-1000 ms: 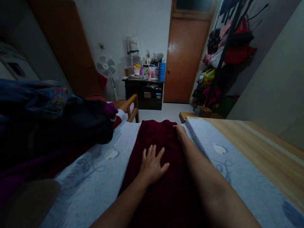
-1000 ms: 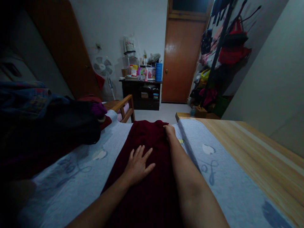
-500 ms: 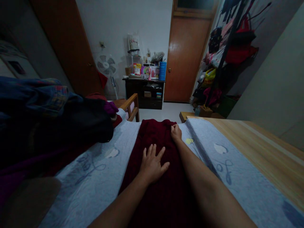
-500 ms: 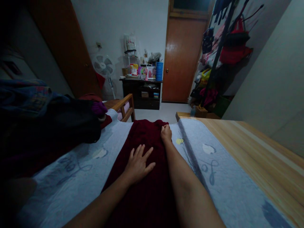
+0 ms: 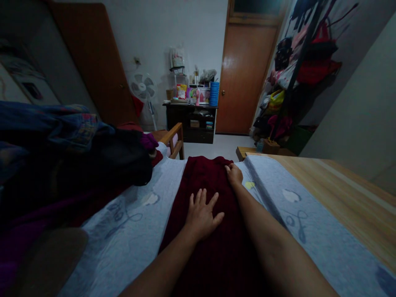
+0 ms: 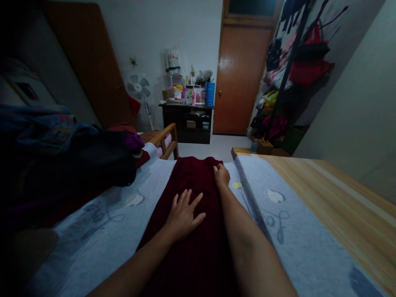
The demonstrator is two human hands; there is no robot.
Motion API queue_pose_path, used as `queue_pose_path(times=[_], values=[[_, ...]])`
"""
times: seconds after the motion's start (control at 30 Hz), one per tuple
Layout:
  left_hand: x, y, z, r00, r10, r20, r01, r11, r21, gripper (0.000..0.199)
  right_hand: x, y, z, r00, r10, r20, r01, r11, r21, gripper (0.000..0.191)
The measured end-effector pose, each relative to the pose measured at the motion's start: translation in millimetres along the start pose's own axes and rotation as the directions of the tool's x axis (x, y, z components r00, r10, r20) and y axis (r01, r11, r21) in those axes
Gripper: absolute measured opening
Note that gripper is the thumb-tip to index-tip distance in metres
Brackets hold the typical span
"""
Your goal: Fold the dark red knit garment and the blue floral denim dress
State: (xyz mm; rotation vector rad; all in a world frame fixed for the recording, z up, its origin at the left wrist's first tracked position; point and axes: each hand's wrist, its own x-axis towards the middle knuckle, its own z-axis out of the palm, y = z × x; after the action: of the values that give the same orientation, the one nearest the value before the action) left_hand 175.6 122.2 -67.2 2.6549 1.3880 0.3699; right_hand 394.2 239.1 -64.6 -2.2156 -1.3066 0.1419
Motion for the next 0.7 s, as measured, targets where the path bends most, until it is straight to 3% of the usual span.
queue_pose_path(times=[0.17,0.27,0.33,0.37,0.43,0.53,0.7], values=[[0,0,0.3,1.000,-0.002,-0.007,0.001,1.000,-0.003,0.070,2,1,-17,0.997,-0.044,0.064,0.044,0.999,-0.003,0.025],[0,1,-0.6,1.000,-0.002,-0.009,0.002,1.000,0.000,0.069,-11,-9,-30,0.997,-0.065,-0.037,0.062,0.995,-0.075,0.035],[-1,1,-1.1,1.000,-0.002,-0.006,0.002,1.000,0.001,0.069,-27,-18,-35,0.970,-0.197,-0.143,0.174,0.971,-0.164,0.043],[-1,1,-1.3,1.000,-0.002,-0.005,0.002,1.000,0.002,0.069,-36,-22,-35,0.946,-0.291,-0.142,0.260,0.945,-0.200,0.042],[0,1,-1.3,1.000,-0.004,-0.004,0.004,1.000,0.001,0.070,-53,-29,-31,0.909,-0.417,-0.023,0.401,0.887,-0.228,0.037],[0,1,-0.9,1.000,-0.008,-0.008,0.008,1.000,0.005,0.069,-67,-28,-16,0.897,-0.400,0.190,0.435,0.874,-0.217,0.039],[0,3,-1.9,1.000,-0.012,0.014,0.012,1.000,0.009,0.068,-60,-14,6,0.871,-0.412,0.269,0.467,0.864,-0.189,0.050]])
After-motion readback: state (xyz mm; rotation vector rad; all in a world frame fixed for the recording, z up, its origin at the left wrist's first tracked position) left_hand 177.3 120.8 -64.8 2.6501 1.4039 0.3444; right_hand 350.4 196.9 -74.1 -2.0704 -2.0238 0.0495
